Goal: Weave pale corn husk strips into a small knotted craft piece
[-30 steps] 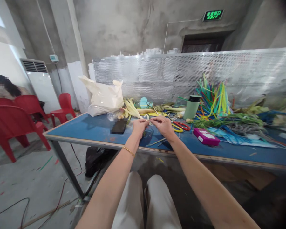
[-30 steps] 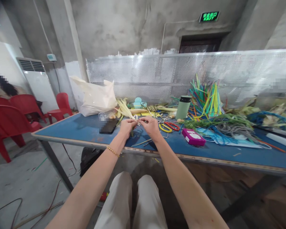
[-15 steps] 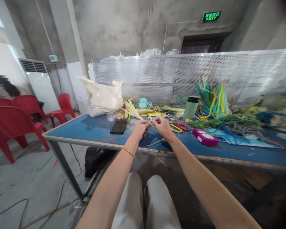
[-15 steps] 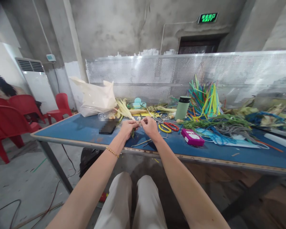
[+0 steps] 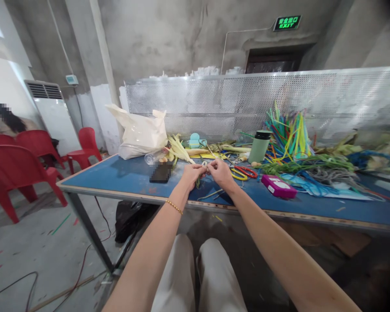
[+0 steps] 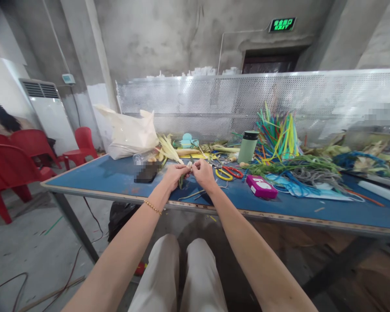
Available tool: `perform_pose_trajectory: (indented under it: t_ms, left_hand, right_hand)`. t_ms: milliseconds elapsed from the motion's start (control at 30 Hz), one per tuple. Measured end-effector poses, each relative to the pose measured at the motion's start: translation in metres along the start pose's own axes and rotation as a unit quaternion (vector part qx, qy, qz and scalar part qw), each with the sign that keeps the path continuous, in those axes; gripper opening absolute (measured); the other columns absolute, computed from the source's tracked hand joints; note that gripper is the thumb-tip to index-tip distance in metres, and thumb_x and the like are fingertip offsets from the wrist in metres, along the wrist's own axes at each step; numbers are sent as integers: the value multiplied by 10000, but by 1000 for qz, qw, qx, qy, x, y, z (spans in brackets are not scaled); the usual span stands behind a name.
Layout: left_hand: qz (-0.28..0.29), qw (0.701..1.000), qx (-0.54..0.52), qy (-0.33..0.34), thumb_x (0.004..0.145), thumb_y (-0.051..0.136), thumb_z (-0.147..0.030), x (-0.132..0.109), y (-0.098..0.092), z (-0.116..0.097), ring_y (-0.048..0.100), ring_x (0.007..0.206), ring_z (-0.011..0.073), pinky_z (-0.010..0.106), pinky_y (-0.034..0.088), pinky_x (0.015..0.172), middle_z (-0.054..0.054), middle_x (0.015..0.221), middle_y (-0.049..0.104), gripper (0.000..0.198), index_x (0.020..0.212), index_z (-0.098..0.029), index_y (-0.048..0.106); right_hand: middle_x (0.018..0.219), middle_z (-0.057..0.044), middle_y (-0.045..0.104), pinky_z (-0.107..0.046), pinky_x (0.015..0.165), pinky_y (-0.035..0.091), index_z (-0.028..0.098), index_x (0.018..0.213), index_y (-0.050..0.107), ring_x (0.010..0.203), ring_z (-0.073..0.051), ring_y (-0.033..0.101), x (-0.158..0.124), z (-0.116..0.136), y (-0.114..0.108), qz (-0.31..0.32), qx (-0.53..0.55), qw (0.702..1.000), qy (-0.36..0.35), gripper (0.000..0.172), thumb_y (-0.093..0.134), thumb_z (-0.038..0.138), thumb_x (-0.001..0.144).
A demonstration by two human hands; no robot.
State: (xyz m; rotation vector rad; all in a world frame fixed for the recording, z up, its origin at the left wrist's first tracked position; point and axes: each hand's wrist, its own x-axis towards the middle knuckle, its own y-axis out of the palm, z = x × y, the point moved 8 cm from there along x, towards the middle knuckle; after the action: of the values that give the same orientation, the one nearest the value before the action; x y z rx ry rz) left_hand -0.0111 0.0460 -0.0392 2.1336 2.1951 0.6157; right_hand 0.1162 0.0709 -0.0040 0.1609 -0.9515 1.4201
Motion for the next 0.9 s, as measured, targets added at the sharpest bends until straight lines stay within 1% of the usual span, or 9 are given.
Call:
perform_pose_trajectory:
  t_ms: [133,267,400,500,633,700,767,833,900]
  left_hand:
    - [7,1000,17,18,546,874,-270,-1,0,-3,487,520,77,226,376,532,42,565,629,262,634,-88,707]
    - [-2,999,29,24,535,861,-219,-2,-1,-4,467,491,68,218,351,505,15,527,589,228,623,-91,695]
    - [-45,998,38,1,598,762,-123,-2,-7,-1,441,464,71,225,323,477,8,490,556,94,584,-109,671]
    - [-89,996,24,-14,593,703,-62,-2,-13,-1,443,455,73,225,311,471,2,484,544,89,559,-121,644]
    - [-139,990,10,-23,565,654,-38,-4,-21,-4,415,433,65,219,277,457,-19,456,503,99,536,-121,608]
    - [-147,989,6,-20,558,638,-43,-5,-23,-6,412,432,65,217,276,458,-26,450,493,99,524,-124,592]
    - [-147,989,11,-20,559,627,-58,-5,-24,-7,406,429,67,219,270,454,-25,447,490,90,516,-125,586]
    - [-141,990,19,-20,561,622,-71,-4,-24,-7,400,427,67,223,259,449,-16,456,500,68,521,-120,598]
    - [-133,991,22,-21,557,628,-75,-3,-23,-6,403,430,67,228,254,448,-2,481,525,38,545,-110,624]
  right_hand:
    - [600,-14,653,-304,609,491,224,698,511,591,-192,654,-1,-1,1,14,20,1000,16,106,579,269,764]
    - [531,0,628,-291,562,471,221,676,522,536,-180,629,-1,0,2,17,33,999,17,131,606,288,750]
    - [513,2,623,-280,497,471,220,657,530,480,-167,603,-1,-3,5,28,91,995,40,190,649,347,732]
    - [546,-8,639,-295,478,501,205,702,578,471,-169,598,-2,-5,3,39,142,987,60,208,682,384,725]
    - [548,-2,636,-297,483,518,182,781,643,458,-158,587,-4,0,-1,68,173,980,67,189,708,342,706]
    - [571,-4,649,-294,504,525,171,838,681,474,-154,596,-6,4,-2,91,189,975,67,193,679,324,721]
    - [645,-20,690,-299,555,543,164,878,712,518,-153,626,-8,9,0,123,205,969,58,217,649,312,732]
    - [719,-36,722,-308,615,553,161,885,735,569,-157,653,-9,15,2,148,207,967,30,230,642,302,729]
    - [753,-38,734,-314,661,552,163,885,752,618,-165,669,-9,21,0,152,197,968,-6,235,652,293,718]
